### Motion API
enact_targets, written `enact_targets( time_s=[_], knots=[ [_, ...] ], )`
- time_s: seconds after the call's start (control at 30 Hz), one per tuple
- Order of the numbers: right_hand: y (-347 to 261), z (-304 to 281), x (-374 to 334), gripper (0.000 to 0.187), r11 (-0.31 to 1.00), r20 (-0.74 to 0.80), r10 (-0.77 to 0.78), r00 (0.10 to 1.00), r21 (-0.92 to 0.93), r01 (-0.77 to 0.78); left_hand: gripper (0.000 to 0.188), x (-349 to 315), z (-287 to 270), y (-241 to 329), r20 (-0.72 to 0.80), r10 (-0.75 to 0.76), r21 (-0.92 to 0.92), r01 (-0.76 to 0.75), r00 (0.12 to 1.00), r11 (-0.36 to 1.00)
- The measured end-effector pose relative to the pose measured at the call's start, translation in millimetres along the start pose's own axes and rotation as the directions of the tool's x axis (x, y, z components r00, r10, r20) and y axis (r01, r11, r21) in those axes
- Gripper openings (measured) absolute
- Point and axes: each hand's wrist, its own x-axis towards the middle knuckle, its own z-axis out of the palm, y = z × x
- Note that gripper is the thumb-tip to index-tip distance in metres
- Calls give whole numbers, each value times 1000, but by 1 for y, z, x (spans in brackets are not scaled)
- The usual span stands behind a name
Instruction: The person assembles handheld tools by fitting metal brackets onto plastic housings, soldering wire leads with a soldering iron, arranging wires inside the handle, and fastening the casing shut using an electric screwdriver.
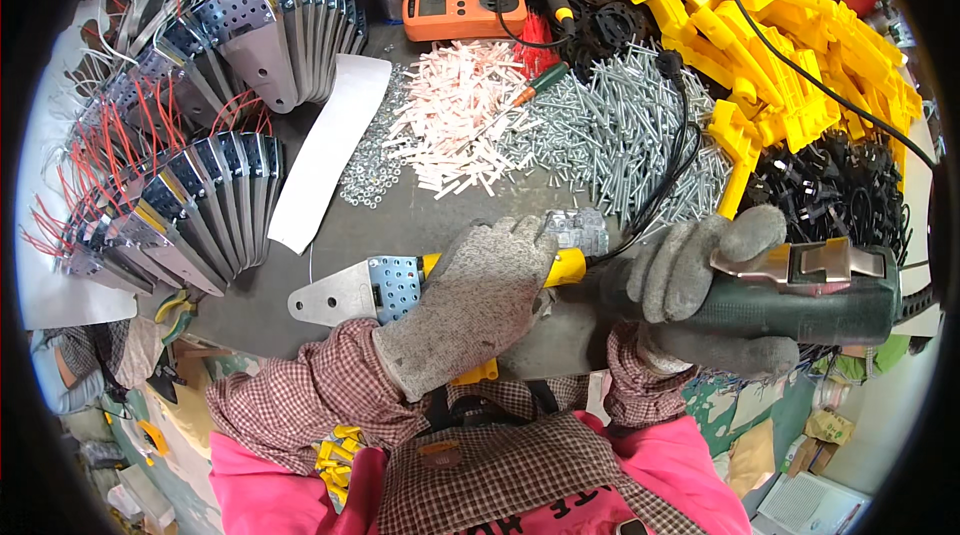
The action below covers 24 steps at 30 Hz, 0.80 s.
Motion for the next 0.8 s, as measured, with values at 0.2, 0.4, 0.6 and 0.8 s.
enact_targets(
  time_s=[0.2,0.4,0.6,0.8],
  knots=[
    [11,9,-3,96,972,-188,-84,979,-231,39,39,2,3,-2,-91,73,62,-67,993,996],
    [-3,0,-1,119,760,-350,208,913,-530,-376,53,-3,2,-2,-74,33,40,-30,997,999],
    [-9,11,23,106,953,-36,304,952,3,-304,56,-3,4,-5,-114,77,10,-77,990,997],
    [31,12,19,85,954,186,-8,982,297,-48,49,0,3,-3,-107,55,15,-54,993,998]
  ],
)
